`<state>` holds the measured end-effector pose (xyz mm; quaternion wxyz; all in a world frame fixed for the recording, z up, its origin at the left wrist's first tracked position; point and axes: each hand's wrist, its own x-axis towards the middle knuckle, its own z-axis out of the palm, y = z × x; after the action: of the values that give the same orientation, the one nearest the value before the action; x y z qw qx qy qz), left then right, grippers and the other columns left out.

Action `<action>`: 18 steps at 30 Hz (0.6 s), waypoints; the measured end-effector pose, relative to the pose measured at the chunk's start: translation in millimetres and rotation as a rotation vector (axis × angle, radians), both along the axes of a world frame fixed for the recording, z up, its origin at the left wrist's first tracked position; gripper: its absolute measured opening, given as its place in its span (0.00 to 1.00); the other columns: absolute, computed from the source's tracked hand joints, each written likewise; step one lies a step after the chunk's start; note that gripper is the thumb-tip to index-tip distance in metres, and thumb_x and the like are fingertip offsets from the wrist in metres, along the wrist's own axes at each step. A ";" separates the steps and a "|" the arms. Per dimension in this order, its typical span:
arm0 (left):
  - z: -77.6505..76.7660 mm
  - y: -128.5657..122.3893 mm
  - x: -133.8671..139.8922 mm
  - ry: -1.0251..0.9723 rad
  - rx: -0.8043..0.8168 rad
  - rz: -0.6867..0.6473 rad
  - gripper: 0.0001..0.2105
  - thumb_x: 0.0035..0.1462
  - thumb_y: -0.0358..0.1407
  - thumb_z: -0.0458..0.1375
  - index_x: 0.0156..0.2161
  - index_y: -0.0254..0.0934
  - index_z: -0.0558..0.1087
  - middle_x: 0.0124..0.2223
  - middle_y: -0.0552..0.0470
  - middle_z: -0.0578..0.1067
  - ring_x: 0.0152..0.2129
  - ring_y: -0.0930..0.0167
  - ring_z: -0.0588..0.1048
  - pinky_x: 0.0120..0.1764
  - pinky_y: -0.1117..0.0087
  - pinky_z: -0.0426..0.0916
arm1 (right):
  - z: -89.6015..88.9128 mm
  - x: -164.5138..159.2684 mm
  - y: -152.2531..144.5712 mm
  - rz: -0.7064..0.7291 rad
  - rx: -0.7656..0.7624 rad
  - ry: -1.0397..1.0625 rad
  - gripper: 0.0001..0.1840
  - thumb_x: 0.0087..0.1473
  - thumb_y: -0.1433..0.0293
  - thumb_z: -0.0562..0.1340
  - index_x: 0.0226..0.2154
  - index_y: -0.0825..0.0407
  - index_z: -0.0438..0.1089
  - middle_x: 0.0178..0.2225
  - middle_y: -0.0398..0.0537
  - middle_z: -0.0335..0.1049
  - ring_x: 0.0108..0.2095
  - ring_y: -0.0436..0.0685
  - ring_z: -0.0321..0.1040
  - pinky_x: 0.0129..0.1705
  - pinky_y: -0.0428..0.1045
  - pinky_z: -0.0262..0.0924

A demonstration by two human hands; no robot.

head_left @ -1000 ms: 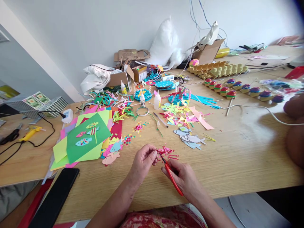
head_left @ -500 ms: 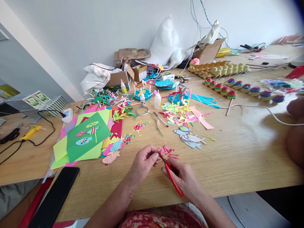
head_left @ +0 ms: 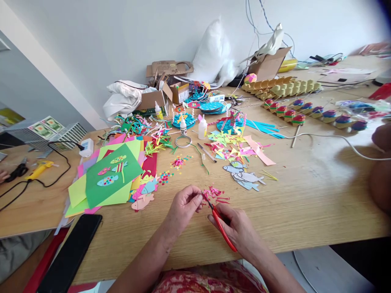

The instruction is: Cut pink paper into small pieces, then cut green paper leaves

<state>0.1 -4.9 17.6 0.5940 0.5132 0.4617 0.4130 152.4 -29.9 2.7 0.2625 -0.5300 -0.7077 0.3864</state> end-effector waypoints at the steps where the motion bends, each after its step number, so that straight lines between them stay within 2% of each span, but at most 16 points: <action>1: -0.2 -0.1 -0.1 -0.003 -0.001 0.005 0.06 0.49 0.36 0.53 0.28 0.33 0.65 0.22 0.56 0.64 0.20 0.77 0.63 0.24 0.77 0.60 | -0.3 0.0 0.2 -0.001 0.002 -0.001 0.17 0.52 0.61 0.51 0.17 0.52 0.53 0.15 0.36 0.49 0.18 0.46 0.45 0.19 0.43 0.42; 18: -2.0 1.7 0.8 0.003 0.007 0.058 0.07 0.50 0.36 0.52 0.26 0.34 0.63 0.21 0.57 0.63 0.19 0.77 0.63 0.25 0.76 0.59 | -3.0 1.5 -0.4 0.002 0.026 -0.042 0.18 0.51 0.61 0.52 0.16 0.52 0.54 0.14 0.36 0.50 0.17 0.45 0.46 0.19 0.43 0.41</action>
<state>0.9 -3.2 15.6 0.5793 0.5025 0.4758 0.4307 153.9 -30.2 -0.3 0.2540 -0.5340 -0.7186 0.3659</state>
